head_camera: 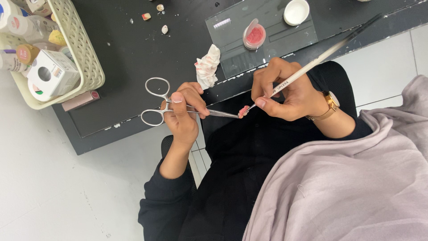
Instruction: The person holds a partial denture clamped in a hemostat in one hand and uses a fine brush to apply pink ceramic/acrylic powder from a dappen dish onto the denture teeth. They alternate between picking up powder with the brush, smoothing it onto the denture, and repositioning the denture in the forceps while working over a glass slab.
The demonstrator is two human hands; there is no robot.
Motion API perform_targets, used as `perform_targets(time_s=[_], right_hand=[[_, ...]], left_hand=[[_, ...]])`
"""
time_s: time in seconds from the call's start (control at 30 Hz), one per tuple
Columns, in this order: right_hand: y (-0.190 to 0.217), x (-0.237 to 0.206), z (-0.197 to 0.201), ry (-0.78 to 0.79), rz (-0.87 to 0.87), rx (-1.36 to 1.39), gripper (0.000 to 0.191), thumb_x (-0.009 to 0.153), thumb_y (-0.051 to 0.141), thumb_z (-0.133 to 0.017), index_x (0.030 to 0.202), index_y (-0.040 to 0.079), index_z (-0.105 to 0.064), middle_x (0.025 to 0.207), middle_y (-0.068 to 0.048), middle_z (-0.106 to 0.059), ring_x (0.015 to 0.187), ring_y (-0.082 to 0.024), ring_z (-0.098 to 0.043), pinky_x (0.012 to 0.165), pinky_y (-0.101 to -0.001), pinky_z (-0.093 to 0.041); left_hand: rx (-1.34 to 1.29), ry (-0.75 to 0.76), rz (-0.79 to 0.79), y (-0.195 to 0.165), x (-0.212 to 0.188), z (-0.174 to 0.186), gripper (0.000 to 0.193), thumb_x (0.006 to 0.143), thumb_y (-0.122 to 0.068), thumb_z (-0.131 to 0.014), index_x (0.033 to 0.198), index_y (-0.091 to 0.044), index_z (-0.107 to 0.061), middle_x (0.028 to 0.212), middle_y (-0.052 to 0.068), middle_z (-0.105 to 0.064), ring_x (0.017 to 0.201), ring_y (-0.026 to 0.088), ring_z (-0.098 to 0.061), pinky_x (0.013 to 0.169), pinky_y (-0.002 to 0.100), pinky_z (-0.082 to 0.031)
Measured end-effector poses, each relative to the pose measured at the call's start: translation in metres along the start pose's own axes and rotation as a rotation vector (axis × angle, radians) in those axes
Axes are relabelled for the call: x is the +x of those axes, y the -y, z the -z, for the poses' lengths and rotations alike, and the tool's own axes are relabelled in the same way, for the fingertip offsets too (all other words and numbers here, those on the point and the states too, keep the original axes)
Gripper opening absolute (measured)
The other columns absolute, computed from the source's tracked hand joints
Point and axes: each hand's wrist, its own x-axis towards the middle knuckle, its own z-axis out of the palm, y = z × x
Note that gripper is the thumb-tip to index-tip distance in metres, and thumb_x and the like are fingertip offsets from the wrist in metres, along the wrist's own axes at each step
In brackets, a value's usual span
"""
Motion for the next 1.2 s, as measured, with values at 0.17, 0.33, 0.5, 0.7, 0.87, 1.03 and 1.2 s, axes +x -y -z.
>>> perform_targets(time_s=[0.17, 0.33, 0.5, 0.7, 0.87, 1.03, 1.2], right_hand=[[-0.0004, -0.0013, -0.0002, 0.001, 0.001, -0.007, 0.023, 0.094, 0.003, -0.067, 0.096, 0.011, -0.045, 0.075, -0.005, -0.065, 0.064, -0.008, -0.056, 0.055, -0.0199, -0.041], [-0.0009, -0.0029, -0.0017, -0.005, -0.009, 0.014, 0.023, 0.095, 0.004, -0.067, 0.096, 0.012, -0.045, 0.076, -0.004, -0.065, 0.063, -0.007, -0.055, 0.054, -0.0187, -0.041], [-0.0017, -0.0029, -0.0019, -0.003, -0.005, -0.014, 0.023, 0.095, 0.005, -0.067, 0.096, 0.012, -0.045, 0.076, -0.004, -0.065, 0.061, -0.005, -0.050, 0.054, -0.0195, -0.037], [-0.0013, -0.0034, -0.0023, -0.022, -0.007, 0.011, 0.022, 0.096, 0.006, -0.066, 0.097, 0.012, -0.045, 0.077, -0.004, -0.065, 0.060, -0.004, -0.047, 0.050, -0.0174, -0.035], [-0.0010, -0.0038, -0.0026, -0.024, -0.024, 0.005, 0.023, 0.096, 0.005, -0.067, 0.096, 0.012, -0.044, 0.077, -0.005, -0.065, 0.058, -0.004, -0.044, 0.050, -0.0175, -0.034], [-0.0020, -0.0061, -0.0027, -0.050, -0.052, 0.063, 0.024, 0.097, 0.005, -0.066, 0.098, 0.012, -0.044, 0.079, -0.006, -0.065, 0.060, -0.004, -0.047, 0.051, -0.0174, -0.037], [-0.0036, -0.0060, -0.0040, -0.119, 0.006, 0.087, 0.026, 0.099, 0.002, -0.066, 0.103, 0.012, -0.041, 0.082, -0.009, -0.065, 0.062, -0.007, -0.056, 0.057, -0.0190, -0.045]], left_hand=[[-0.010, -0.003, 0.005, 0.0010, -0.0010, 0.0000, 0.062, 0.118, -0.033, -0.034, 0.069, -0.004, -0.059, 0.061, 0.006, -0.056, 0.061, 0.015, -0.049, 0.088, 0.036, -0.048], [-0.003, -0.002, -0.008, 0.0015, -0.0030, 0.0006, 0.063, 0.117, -0.033, -0.033, 0.068, -0.004, -0.059, 0.060, 0.006, -0.056, 0.059, 0.015, -0.048, 0.087, 0.035, -0.048], [0.002, 0.002, -0.017, 0.0014, -0.0023, 0.0009, 0.063, 0.117, -0.033, -0.033, 0.068, -0.004, -0.060, 0.059, 0.006, -0.056, 0.058, 0.014, -0.048, 0.089, 0.037, -0.049], [0.005, -0.005, -0.019, 0.0006, -0.0025, 0.0002, 0.062, 0.118, -0.032, -0.033, 0.069, -0.003, -0.060, 0.060, 0.006, -0.056, 0.058, 0.015, -0.048, 0.086, 0.035, -0.048], [0.005, 0.000, -0.016, -0.0003, -0.0023, 0.0003, 0.062, 0.118, -0.032, -0.033, 0.070, -0.003, -0.060, 0.060, 0.006, -0.056, 0.059, 0.015, -0.048, 0.086, 0.035, -0.048], [0.000, 0.000, 0.000, -0.0002, -0.0030, 0.0001, 0.062, 0.118, -0.032, -0.033, 0.069, -0.003, -0.059, 0.062, 0.007, -0.057, 0.060, 0.015, -0.048, 0.087, 0.035, -0.047], [-0.003, 0.000, 0.008, 0.0007, -0.0038, 0.0010, 0.062, 0.118, -0.032, -0.033, 0.069, -0.003, -0.059, 0.062, 0.006, -0.056, 0.061, 0.015, -0.048, 0.087, 0.035, -0.047]])
